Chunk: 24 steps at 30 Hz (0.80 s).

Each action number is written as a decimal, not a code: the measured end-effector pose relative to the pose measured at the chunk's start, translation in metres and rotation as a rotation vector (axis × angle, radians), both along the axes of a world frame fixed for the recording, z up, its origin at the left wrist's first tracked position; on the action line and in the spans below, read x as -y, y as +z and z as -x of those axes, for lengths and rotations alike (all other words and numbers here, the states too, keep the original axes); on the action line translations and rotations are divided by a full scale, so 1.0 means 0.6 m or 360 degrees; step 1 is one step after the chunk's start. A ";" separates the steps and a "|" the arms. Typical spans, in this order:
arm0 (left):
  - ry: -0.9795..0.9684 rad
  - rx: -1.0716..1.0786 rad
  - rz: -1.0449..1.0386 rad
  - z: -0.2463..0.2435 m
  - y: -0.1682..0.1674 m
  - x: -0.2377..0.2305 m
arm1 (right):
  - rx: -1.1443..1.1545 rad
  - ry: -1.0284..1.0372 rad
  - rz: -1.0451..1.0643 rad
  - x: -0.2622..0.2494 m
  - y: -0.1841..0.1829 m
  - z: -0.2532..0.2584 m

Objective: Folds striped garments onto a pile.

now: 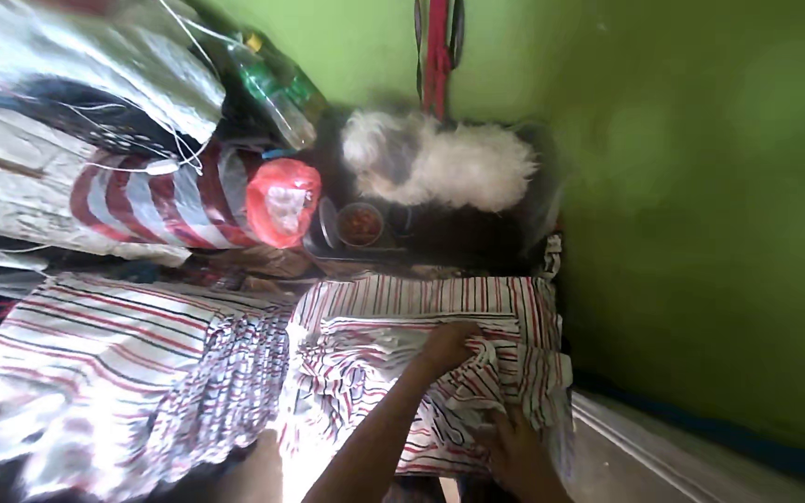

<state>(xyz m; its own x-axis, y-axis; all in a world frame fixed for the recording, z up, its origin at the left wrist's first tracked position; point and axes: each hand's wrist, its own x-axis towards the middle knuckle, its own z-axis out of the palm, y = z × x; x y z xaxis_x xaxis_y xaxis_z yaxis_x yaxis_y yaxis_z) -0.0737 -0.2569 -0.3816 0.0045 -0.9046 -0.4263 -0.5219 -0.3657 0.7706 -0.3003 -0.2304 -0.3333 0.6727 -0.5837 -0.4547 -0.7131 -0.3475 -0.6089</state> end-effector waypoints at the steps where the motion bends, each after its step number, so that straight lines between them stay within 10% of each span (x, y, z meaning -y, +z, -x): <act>1: 0.0005 -0.0012 -0.0011 -0.001 0.003 0.001 | -0.0023 0.0013 -0.0067 0.006 0.000 0.004; 10: 0.0032 0.0042 -0.0060 0.002 -0.020 0.004 | -0.0091 -0.1000 0.0240 0.074 -0.023 0.125; 24: -0.0010 0.0103 0.0087 0.002 -0.026 -0.006 | 0.0361 0.0233 0.0157 -0.043 -0.009 -0.020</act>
